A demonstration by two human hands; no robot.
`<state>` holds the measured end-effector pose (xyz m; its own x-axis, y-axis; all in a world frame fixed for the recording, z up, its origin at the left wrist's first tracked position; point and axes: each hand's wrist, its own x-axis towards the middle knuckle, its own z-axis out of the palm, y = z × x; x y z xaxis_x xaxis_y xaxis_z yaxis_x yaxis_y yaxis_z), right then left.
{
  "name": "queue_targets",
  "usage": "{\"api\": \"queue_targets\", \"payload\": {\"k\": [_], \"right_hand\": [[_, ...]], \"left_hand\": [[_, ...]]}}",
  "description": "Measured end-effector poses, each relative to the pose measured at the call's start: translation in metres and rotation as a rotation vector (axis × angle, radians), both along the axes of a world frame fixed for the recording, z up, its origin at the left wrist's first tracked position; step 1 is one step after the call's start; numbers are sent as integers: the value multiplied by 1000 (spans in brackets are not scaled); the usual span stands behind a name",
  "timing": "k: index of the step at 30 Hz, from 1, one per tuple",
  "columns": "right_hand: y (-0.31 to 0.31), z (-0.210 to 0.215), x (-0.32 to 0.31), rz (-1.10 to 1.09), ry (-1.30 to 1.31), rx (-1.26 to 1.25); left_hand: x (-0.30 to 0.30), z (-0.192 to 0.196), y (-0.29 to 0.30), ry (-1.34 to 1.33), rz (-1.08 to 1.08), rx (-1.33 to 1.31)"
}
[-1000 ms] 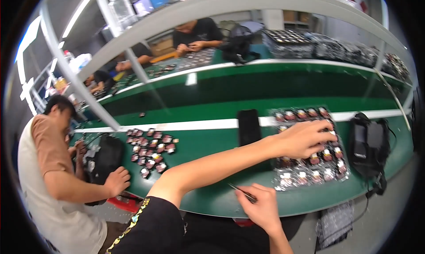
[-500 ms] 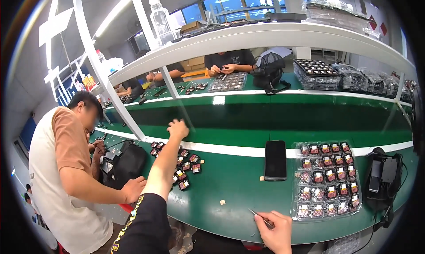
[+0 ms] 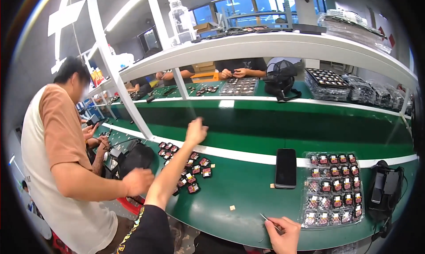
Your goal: Assembling small electronic watch components using tweezers at a production line bench.
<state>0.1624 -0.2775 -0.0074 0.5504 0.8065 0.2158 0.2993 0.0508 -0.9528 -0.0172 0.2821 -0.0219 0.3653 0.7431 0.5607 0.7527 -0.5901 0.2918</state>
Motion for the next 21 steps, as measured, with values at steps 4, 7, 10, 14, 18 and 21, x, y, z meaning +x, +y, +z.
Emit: {"api": "queue_targets", "payload": {"k": [4,7,10,14,18,21], "right_hand": [[-7,-2,6,-76,-25,-27],[-9,-11,8,-50,-6,-21],[-12,-15,13,-59,-24,-23],[-11,-12,14,-21,-27,-98],[-13,-6,16,-5,-29,-205],[-16,-23,22,32,-39,-234]], "left_hand": [[83,31,-160,-24,-580,-91],[68,28,-260,75,-793,-193],[63,25,-307,162,-1132,-444],[45,23,-322,11,-1224,-452],[50,5,-317,14,-1222,-459],[53,-3,-314,-3,-1285,-390]]}}
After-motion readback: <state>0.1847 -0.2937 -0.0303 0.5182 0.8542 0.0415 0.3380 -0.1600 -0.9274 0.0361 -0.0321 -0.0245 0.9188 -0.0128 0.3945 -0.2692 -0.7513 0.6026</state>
